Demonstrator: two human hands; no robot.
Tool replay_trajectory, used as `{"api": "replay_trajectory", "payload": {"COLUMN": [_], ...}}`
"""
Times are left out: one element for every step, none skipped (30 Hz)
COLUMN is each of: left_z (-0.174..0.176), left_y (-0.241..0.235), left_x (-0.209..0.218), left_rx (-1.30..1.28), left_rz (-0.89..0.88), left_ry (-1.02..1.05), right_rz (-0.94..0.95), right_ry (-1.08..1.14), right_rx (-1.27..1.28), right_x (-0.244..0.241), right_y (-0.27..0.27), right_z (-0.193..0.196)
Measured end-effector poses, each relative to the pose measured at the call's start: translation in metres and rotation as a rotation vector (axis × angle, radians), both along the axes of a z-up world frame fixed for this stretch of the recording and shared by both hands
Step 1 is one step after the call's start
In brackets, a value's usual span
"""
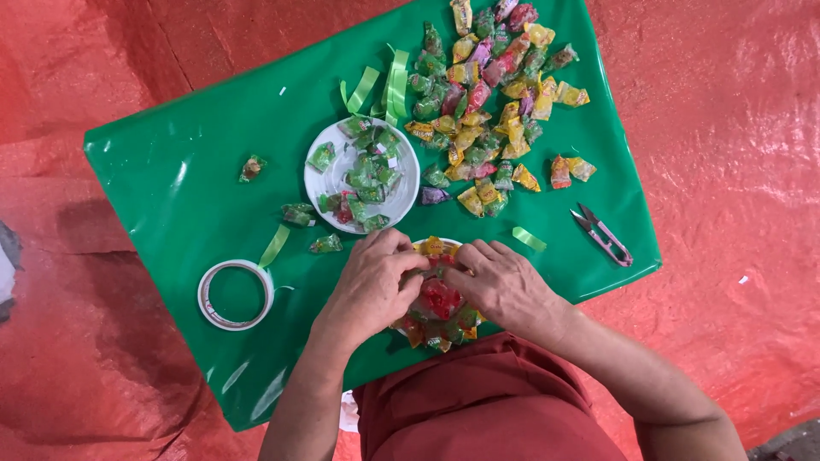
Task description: The person repeatedly picks small wrapped candies from a pile on a green table, places them into a decorative paper bowl, and arranges them. A roll of tape, a plate of candies, and a pair of scissors are visible on the table.
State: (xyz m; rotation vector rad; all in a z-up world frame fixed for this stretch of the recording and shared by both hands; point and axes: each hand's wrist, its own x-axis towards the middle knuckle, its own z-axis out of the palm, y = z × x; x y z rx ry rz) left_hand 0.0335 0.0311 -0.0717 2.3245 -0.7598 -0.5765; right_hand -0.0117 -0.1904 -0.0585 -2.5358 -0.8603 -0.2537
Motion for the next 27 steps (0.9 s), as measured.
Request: {"api": "replay_trajectory", "payload": {"left_z": [-0.002,-0.003,-0.003,-0.003,-0.003,-0.003,-0.003,-0.004,-0.005,-0.007,-0.007,-0.007,-0.007,-0.007,-0.007,-0.007,-0.007,-0.008,-0.008,-0.009,-0.01,-0.01,-0.013,-0.015,-0.017,-0.018,-0.018], "left_y": [0.001,0.001,0.002,0.003,0.003,0.003,0.004,0.004,0.004,0.004,0.005,0.005,0.004,0.005,0.005,0.005,0.006,0.006,0.006,0.006,0.006,0.006,0.005,0.005,0.005,0.005,0.005], "left_x": [-0.001,-0.001,-0.001,-0.002,-0.002,-0.003,-0.004,-0.004,-0.004,-0.004,-0.005,-0.006,-0.006,-0.006,-0.006,-0.006,-0.007,-0.007,-0.007,-0.008,-0.008,-0.009,-0.01,-0.011,-0.012,-0.012,-0.013], "left_rx": [0.002,0.002,0.0,-0.002,-0.003,0.0,0.004,0.002,-0.004,-0.009,-0.01,-0.007,-0.005,-0.006,-0.008,-0.009,-0.01,-0.013,-0.016,-0.016,-0.01,-0.004,-0.004,-0.005,-0.006,-0.006,-0.001], "left_rz": [-0.001,0.0,0.007,0.015,0.016,0.013,0.011,0.014,0.017,0.021,0.024,0.025,0.026,0.029,0.034,0.04,0.042,0.045,0.047,0.049,0.046,0.043,0.045,0.045,0.045,0.046,0.04], "left_ry": [-0.015,-0.015,-0.013,-0.011,-0.011,-0.012,-0.013,-0.014,-0.013,-0.012,-0.012,-0.006,0.0,0.001,0.001,0.002,0.003,0.001,-0.002,-0.001,-0.018,-0.035,-0.035,-0.032,-0.029,-0.029,-0.027], "right_rz": [0.007,0.008,0.003,-0.001,0.0,-0.002,-0.003,0.0,0.011,0.022,0.026,0.035,0.044,0.046,0.054,0.062,0.064,0.071,0.077,0.079,0.089,0.099,0.101,0.099,0.097,0.097,0.1], "right_ry": [-0.003,-0.002,-0.006,-0.01,-0.01,-0.015,-0.021,-0.022,-0.018,-0.014,-0.014,-0.004,0.007,0.008,0.043,0.078,0.079,0.108,0.137,0.138,0.185,0.233,0.234,0.239,0.246,0.246,0.308], "right_rx": [-0.012,-0.012,-0.021,-0.03,-0.031,-0.035,-0.039,-0.04,-0.062,-0.084,-0.085,-0.086,-0.086,-0.087,-0.089,-0.091,-0.092,-0.096,-0.1,-0.101,-0.097,-0.093,-0.094,-0.095,-0.097,-0.097,-0.094], "right_x": [0.001,0.001,0.002,0.002,0.003,0.004,0.005,0.005,0.005,0.006,0.006,0.007,0.008,0.009,0.009,0.01,0.009,0.009,0.009,0.008,0.008,0.008,0.009,0.01,0.012,0.014,0.017], "right_y": [0.001,0.003,0.005,0.007,0.008,0.009,0.01,0.01,0.01,0.01,0.01,0.01,0.009,0.01,0.01,0.01,0.01,0.01,0.01,0.008,0.006,0.005,0.005,0.005,0.005,0.004,0.003], "right_z": [0.0,0.001,0.003,0.004,0.003,0.002,0.002,0.0,-0.002,-0.004,-0.005,-0.007,-0.009,-0.009,-0.009,-0.009,-0.01,-0.01,-0.011,-0.015,-0.02,-0.025,-0.022,-0.02,-0.017,-0.011,-0.005]}}
